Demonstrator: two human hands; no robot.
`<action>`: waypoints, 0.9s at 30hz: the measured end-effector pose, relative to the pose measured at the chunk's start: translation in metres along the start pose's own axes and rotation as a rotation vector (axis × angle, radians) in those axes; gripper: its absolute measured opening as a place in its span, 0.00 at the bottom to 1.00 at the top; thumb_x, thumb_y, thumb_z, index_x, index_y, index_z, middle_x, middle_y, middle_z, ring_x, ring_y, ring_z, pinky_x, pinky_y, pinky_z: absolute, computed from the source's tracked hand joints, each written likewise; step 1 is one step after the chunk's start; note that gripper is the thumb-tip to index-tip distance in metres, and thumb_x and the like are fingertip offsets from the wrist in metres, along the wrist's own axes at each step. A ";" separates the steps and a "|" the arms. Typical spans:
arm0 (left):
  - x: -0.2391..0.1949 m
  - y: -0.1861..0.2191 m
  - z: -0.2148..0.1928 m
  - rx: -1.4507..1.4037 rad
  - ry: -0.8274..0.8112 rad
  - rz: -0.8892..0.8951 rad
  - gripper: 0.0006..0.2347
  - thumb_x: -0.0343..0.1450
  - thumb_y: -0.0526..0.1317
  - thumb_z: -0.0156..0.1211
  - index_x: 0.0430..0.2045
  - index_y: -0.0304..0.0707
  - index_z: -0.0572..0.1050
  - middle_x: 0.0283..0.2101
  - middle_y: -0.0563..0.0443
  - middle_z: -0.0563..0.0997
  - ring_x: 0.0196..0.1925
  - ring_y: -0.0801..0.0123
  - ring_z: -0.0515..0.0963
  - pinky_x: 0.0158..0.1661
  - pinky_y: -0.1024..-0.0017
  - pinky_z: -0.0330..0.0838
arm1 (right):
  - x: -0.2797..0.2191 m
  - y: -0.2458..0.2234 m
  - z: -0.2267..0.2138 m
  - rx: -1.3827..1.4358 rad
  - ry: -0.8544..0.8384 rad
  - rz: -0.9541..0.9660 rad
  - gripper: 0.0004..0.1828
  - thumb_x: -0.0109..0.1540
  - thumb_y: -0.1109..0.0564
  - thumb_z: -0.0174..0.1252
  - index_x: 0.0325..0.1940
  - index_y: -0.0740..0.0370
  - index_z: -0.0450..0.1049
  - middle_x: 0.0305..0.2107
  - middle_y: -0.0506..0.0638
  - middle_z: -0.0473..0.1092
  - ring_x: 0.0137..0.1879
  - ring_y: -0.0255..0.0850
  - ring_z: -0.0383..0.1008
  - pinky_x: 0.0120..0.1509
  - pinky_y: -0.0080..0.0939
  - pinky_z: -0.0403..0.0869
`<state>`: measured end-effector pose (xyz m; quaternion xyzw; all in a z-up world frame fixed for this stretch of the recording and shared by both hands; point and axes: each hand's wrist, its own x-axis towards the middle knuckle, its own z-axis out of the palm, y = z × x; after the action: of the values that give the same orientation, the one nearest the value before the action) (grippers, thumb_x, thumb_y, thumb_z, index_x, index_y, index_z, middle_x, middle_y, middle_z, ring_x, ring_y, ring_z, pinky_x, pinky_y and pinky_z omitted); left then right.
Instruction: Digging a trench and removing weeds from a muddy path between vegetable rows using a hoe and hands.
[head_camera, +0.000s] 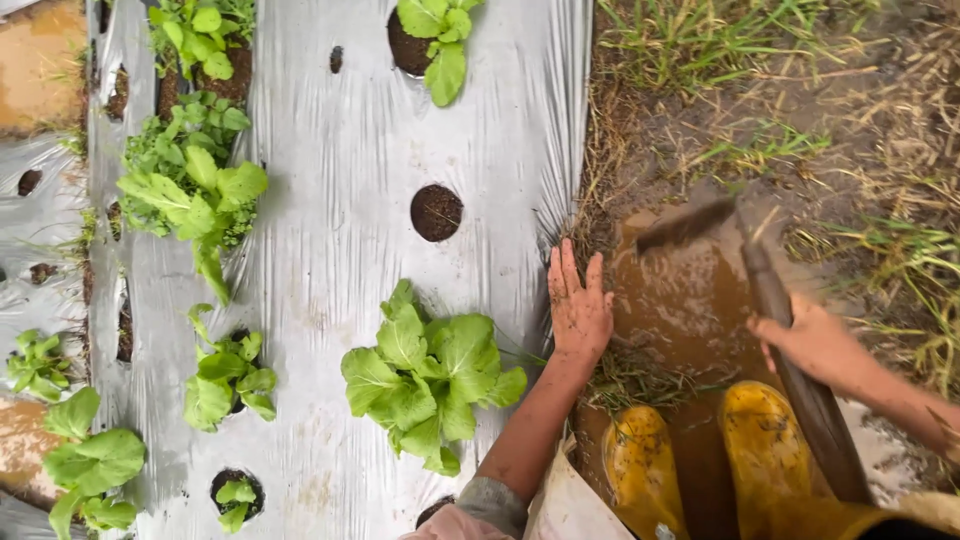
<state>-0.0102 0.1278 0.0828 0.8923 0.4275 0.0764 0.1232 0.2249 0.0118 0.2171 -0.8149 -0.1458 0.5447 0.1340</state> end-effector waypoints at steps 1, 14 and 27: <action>0.004 -0.007 0.004 0.012 -0.004 -0.028 0.30 0.70 0.39 0.68 0.67 0.42 0.62 0.78 0.31 0.42 0.81 0.39 0.43 0.63 0.49 0.62 | 0.005 0.006 0.005 -0.071 -0.066 0.020 0.13 0.64 0.53 0.53 0.45 0.66 0.66 0.19 0.60 0.74 0.23 0.49 0.72 0.31 0.46 0.72; 0.020 -0.021 0.079 -0.293 -0.262 -0.042 0.25 0.61 0.18 0.50 0.54 0.34 0.69 0.53 0.36 0.74 0.60 0.46 0.77 0.43 0.56 0.79 | 0.026 -0.070 0.014 0.112 0.023 -0.031 0.18 0.68 0.64 0.49 0.61 0.66 0.59 0.26 0.63 0.69 0.26 0.51 0.68 0.31 0.46 0.75; -0.015 -0.027 0.065 -0.729 -0.117 -0.053 0.08 0.77 0.28 0.50 0.47 0.38 0.74 0.47 0.46 0.74 0.40 0.56 0.81 0.41 0.62 0.78 | 0.033 -0.111 0.024 0.300 0.131 -0.190 0.16 0.65 0.70 0.48 0.57 0.67 0.58 0.30 0.60 0.67 0.26 0.47 0.65 0.30 0.43 0.73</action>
<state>-0.0238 0.1224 0.0127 0.7813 0.3875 0.1693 0.4591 0.2042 0.1285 0.2219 -0.8020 -0.1304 0.4910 0.3140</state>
